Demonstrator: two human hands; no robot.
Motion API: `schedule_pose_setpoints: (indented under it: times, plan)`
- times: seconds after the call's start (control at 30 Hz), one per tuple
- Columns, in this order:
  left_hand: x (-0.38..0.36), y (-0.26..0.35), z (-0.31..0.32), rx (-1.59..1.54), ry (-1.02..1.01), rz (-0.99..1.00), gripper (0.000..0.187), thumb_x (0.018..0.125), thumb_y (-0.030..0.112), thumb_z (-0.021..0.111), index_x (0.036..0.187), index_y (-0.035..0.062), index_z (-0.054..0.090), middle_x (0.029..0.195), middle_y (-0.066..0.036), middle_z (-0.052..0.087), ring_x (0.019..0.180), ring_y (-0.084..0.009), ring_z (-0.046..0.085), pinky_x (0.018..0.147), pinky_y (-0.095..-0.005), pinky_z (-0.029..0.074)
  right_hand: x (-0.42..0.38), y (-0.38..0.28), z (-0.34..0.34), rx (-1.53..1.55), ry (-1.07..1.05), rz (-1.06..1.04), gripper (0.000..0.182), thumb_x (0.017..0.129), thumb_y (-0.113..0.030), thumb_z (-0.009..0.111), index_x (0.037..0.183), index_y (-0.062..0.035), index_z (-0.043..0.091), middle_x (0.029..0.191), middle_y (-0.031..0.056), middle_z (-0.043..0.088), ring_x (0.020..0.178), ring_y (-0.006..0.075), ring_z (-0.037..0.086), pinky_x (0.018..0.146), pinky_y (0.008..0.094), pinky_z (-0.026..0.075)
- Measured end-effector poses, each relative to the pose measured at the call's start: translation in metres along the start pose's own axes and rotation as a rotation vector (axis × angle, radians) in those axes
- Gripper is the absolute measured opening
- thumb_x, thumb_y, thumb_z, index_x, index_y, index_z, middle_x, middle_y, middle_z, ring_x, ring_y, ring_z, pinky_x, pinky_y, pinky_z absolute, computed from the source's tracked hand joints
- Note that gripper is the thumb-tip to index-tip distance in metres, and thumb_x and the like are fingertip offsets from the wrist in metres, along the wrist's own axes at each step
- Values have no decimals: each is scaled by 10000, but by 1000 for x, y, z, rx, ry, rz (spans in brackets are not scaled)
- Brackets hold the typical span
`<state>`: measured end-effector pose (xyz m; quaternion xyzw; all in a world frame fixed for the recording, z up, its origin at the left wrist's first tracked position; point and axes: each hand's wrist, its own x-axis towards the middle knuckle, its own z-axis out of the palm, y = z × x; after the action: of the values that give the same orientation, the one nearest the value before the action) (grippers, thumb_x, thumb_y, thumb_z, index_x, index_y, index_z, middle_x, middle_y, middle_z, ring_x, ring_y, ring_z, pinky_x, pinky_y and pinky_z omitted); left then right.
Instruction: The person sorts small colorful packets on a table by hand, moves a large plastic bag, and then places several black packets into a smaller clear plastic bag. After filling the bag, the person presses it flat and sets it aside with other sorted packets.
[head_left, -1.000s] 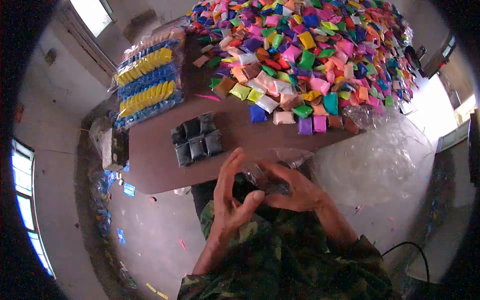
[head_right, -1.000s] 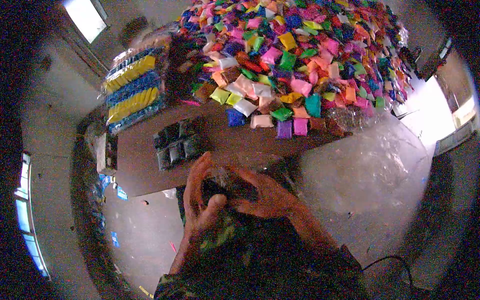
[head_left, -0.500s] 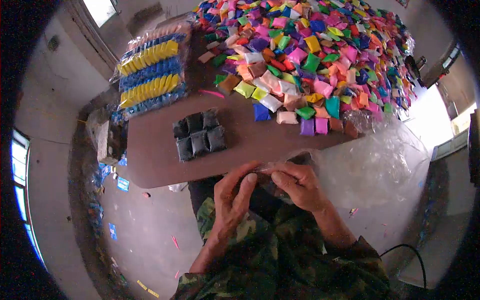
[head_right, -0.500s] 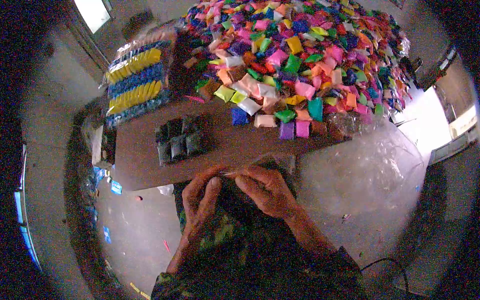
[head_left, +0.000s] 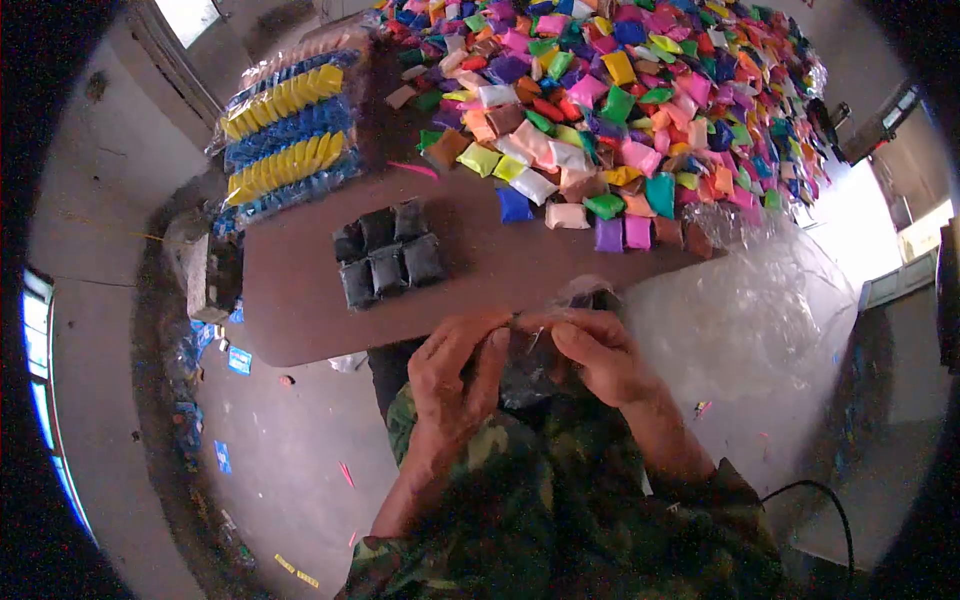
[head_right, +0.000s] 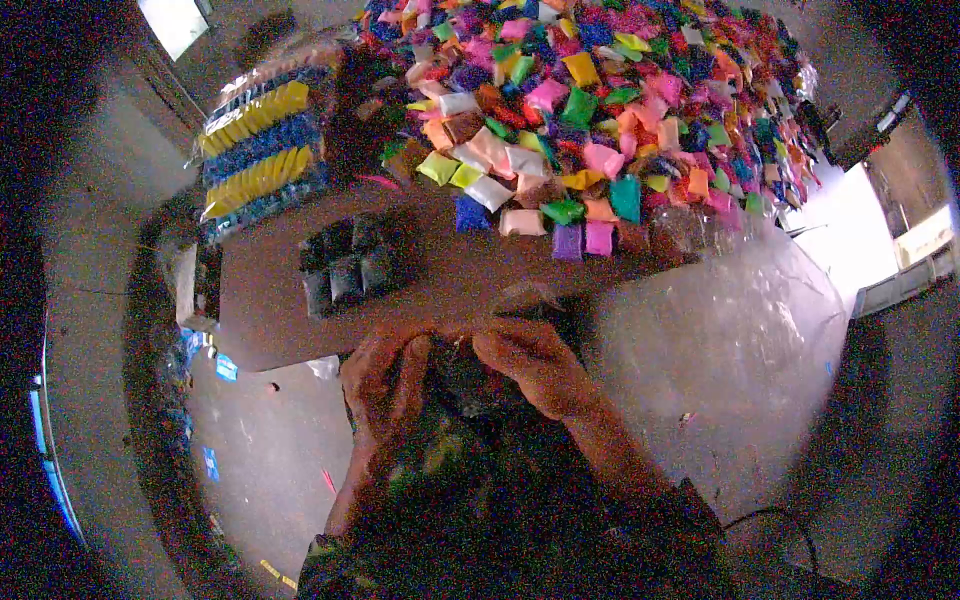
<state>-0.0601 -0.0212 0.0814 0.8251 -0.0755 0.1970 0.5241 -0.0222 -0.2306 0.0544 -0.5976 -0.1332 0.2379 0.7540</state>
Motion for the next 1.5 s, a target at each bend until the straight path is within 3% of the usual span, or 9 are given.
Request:
schedule_pose_setpoints:
  times: [0.07, 0.23, 0.47, 0.57, 0.77, 1.03, 1.17, 1.37, 1.5]
  plan:
    - [3, 2, 0, 35, 2, 80, 189, 905, 17, 725, 1093, 3, 738, 1049, -162, 743, 940, -304, 731, 849, -358, 565, -1, 2, 0, 93, 37, 51, 269, 1039, -213, 621, 1220, -45, 727, 1108, -16, 716, 1015, 82, 600, 923, 282, 488]
    - [10, 3, 0, 82, -22, 248, 190, 879, 26, 765, 1067, 9, 741, 1029, -165, 749, 900, -305, 737, 787, -373, 580, -1, -3, -3, 164, 24, 26, 262, 1033, -206, 630, 1207, -38, 729, 1133, 17, 726, 1036, 111, 621, 940, 307, 500]
    - [22, 16, -2, 15, 139, 103, 86, 932, 52, 714, 1008, 21, 739, 830, -93, 717, 672, -166, 650, 613, -293, 504, -3, 6, 15, 41, -169, -119, 289, 1022, -212, 635, 1226, -21, 709, 1197, 73, 726, 1087, 171, 647, 1007, 369, 503]
    - [25, 14, -3, -74, 167, 27, 112, 990, 93, 658, 992, 3, 723, 779, -62, 691, 619, -112, 601, 568, -260, 466, -2, 23, 1, -68, -431, 137, 410, 1020, -213, 611, 1344, 37, 627, 1312, 120, 672, 1267, 212, 583, 1109, 398, 424]
    - [35, 7, -7, -259, 285, -197, 261, 1058, 219, 586, 941, 6, 681, 744, -19, 651, 589, -81, 558, 529, -245, 436, -10, 55, 28, -156, -681, 173, 417, 1026, -280, 612, 1324, 9, 649, 1311, 135, 682, 1261, 219, 597, 1082, 397, 447]
    - [41, -3, -14, -132, 363, -220, 303, 1062, 302, 576, 905, 58, 667, 723, -16, 611, 589, -100, 530, 508, -268, 410, -16, 35, 34, -502, -568, 266, 394, 1034, -362, 593, 1246, -51, 709, 1162, 124, 747, 1103, 240, 678, 1007, 378, 497]
    - [42, -9, -21, -33, 319, -197, 242, 1055, 196, 592, 921, 7, 662, 710, -8, 630, 606, -68, 560, 541, -248, 432, -16, 42, 30, -643, -624, 304, 410, 1035, -384, 590, 1252, -58, 710, 1163, 132, 746, 1092, 227, 686, 976, 370, 513]
    - [41, -1, -34, -125, 331, -182, 289, 1074, 237, 551, 909, 23, 652, 735, -17, 621, 596, -80, 537, 554, -254, 421, -29, 29, 9, -313, -431, 114, 374, 1021, -300, 630, 1298, -53, 679, 1160, 92, 736, 1046, 211, 680, 916, 348, 517]
    - [44, -8, -44, -197, 309, -169, 321, 1088, 266, 526, 922, 21, 649, 734, -24, 619, 577, -92, 541, 541, -255, 416, -36, 25, -21, -16, 99, 97, 334, 977, -178, 681, 1277, -31, 668, 1173, 109, 708, 1097, 182, 653, 936, 332, 506]
